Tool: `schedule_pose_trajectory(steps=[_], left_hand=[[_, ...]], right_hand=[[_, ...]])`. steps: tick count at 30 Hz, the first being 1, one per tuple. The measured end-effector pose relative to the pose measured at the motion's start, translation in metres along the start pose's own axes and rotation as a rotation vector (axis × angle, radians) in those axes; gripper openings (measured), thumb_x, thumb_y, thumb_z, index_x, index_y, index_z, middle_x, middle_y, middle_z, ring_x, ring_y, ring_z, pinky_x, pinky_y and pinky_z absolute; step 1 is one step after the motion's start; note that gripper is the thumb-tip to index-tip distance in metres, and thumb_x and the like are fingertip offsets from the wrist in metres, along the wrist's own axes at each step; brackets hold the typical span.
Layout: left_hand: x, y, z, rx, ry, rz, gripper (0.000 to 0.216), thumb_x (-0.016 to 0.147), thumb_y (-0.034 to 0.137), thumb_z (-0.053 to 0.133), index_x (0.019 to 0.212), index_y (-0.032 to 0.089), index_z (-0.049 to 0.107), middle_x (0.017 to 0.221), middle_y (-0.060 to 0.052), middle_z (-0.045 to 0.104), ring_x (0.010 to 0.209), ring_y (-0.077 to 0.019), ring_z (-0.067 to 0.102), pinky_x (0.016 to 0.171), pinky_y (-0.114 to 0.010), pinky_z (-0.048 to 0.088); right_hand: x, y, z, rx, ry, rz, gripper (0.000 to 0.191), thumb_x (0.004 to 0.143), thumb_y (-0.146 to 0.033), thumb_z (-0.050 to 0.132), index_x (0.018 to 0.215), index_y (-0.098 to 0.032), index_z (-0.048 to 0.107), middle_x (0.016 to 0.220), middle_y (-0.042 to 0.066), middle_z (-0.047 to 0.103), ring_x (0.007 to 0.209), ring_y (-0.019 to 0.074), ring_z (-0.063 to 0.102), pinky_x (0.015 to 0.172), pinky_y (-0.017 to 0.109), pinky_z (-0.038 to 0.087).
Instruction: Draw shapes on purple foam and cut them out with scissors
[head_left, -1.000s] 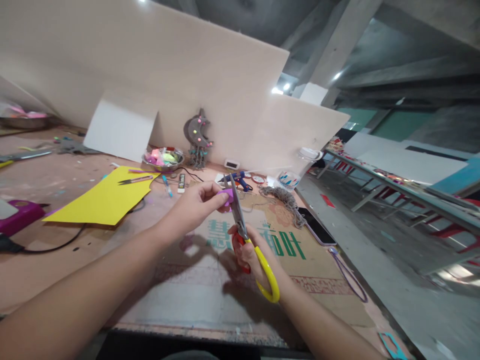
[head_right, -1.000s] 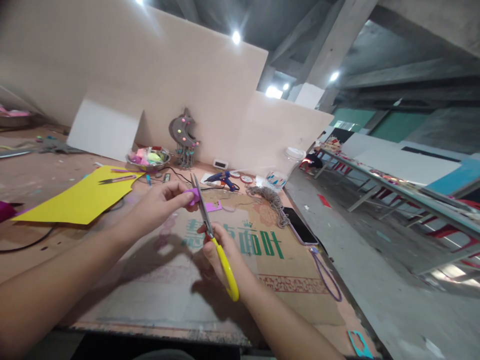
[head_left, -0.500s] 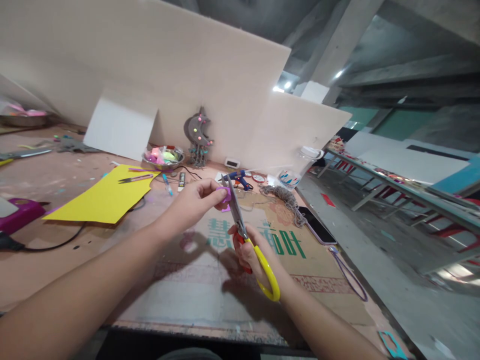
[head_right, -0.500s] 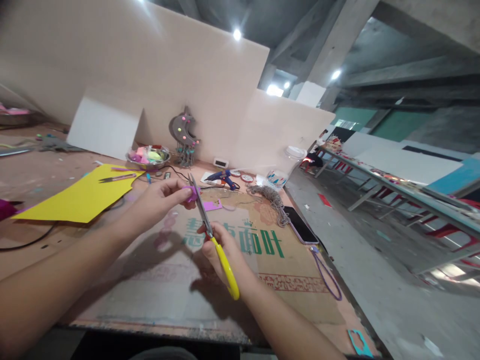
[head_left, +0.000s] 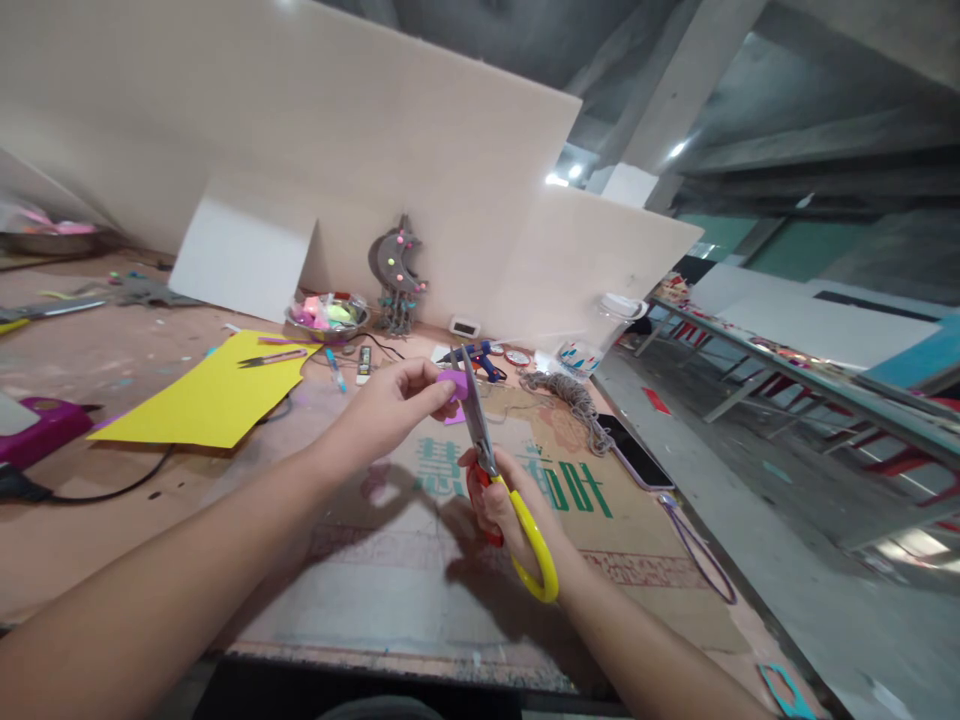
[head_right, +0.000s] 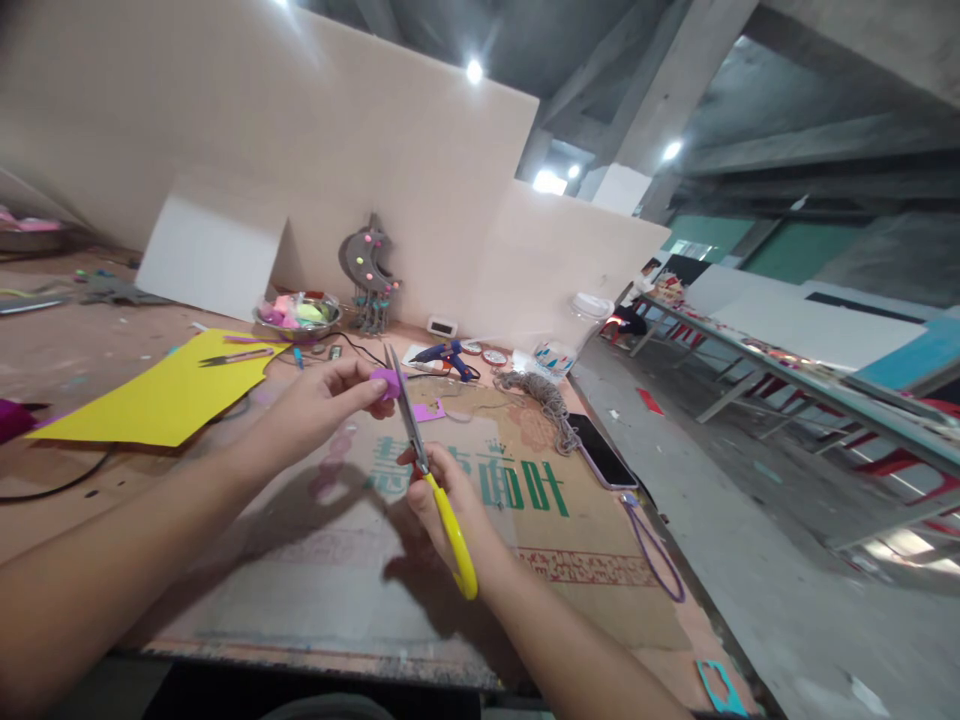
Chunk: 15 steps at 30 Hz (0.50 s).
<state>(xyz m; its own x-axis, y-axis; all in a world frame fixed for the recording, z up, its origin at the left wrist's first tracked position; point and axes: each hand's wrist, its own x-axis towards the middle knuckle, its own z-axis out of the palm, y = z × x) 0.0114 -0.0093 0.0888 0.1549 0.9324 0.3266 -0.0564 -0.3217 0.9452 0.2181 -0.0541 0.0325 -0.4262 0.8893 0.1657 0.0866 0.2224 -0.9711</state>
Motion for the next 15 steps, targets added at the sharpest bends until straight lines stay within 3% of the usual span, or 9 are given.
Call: schedule_pose_trajectory(steps=[15], left_hand=[[-0.0004,0.0041,0.0021,0.000,0.024,0.015,0.026,0.082,0.039,0.071,0.071,0.018,0.060,0.069,-0.001,0.068,0.068,-0.0151,0.065,0.069,-0.028,0.052]], right_hand=[[-0.0008,-0.0013,-0.0017,-0.011,-0.015,0.009,0.067,0.084,-0.078,0.054,0.114,-0.019,0.055,0.074,-0.004,0.040,0.051,0.0084,0.026,0.042,0.022,0.024]])
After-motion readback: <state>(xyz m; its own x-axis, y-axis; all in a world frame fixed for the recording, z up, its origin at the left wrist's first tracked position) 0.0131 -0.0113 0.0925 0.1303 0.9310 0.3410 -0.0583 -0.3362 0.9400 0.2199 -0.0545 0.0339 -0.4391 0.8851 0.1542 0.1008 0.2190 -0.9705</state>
